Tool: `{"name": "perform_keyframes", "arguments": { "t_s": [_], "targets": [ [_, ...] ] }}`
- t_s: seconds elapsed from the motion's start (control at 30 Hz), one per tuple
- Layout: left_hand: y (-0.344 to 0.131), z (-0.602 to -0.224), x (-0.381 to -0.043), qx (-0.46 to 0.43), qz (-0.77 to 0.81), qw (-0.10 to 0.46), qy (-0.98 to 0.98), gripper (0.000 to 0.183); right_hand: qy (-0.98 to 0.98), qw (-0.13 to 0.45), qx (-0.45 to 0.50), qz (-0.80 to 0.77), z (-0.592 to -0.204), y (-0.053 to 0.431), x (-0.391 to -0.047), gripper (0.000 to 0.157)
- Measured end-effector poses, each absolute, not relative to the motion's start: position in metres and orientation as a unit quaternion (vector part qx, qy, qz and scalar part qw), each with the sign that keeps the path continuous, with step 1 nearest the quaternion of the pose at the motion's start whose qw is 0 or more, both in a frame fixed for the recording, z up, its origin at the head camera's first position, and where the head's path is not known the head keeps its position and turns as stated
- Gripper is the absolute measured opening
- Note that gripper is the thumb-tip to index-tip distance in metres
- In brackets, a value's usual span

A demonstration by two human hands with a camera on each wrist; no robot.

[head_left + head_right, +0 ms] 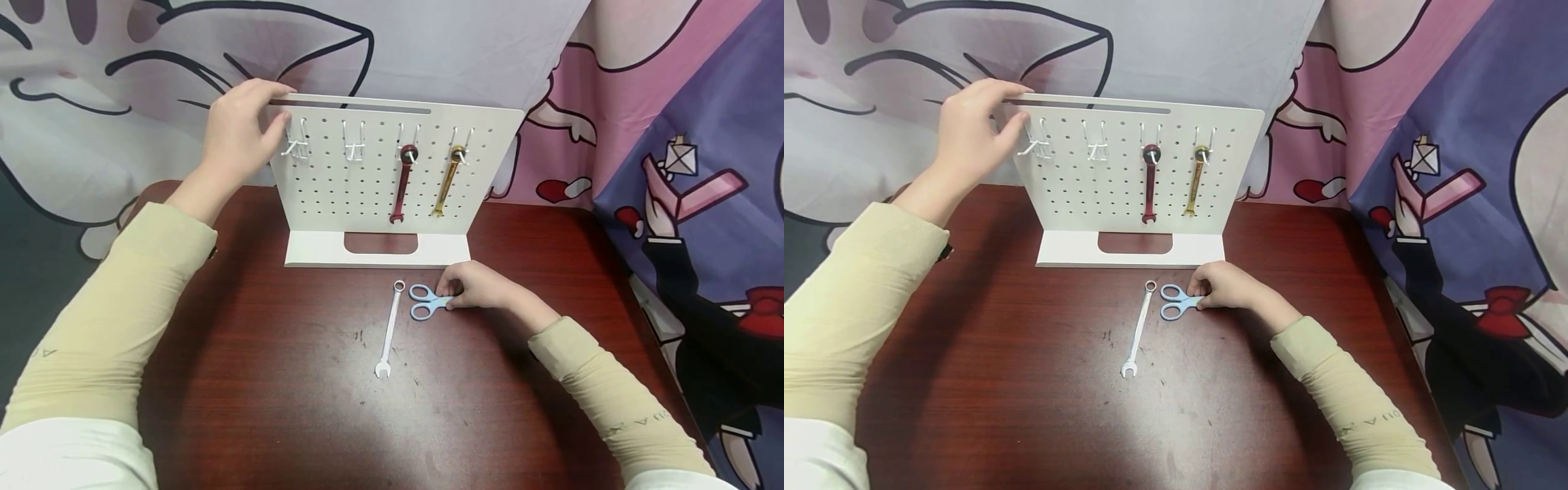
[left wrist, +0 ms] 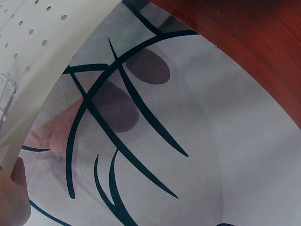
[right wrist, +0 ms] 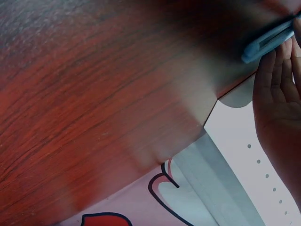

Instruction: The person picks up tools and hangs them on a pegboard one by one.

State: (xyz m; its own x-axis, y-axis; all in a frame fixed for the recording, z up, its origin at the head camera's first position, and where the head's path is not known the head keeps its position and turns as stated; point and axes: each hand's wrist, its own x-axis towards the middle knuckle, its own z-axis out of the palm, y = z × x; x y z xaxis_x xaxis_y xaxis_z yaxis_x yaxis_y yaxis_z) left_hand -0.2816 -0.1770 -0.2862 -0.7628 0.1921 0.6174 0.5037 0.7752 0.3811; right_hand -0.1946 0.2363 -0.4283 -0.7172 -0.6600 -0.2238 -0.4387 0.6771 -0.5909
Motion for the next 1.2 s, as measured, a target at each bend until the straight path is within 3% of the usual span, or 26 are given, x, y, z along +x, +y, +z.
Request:
{"name": "perform_keyframes", "arguments": {
  "t_s": [1.2],
  "targets": [
    [-0.1765,-0.286,-0.2809,-0.191,-0.274,0.284,-0.899,0.032,0.883,0.225,-0.282,-0.301,-0.4306,0.2325,-0.1931,0.014]
  ]
}}
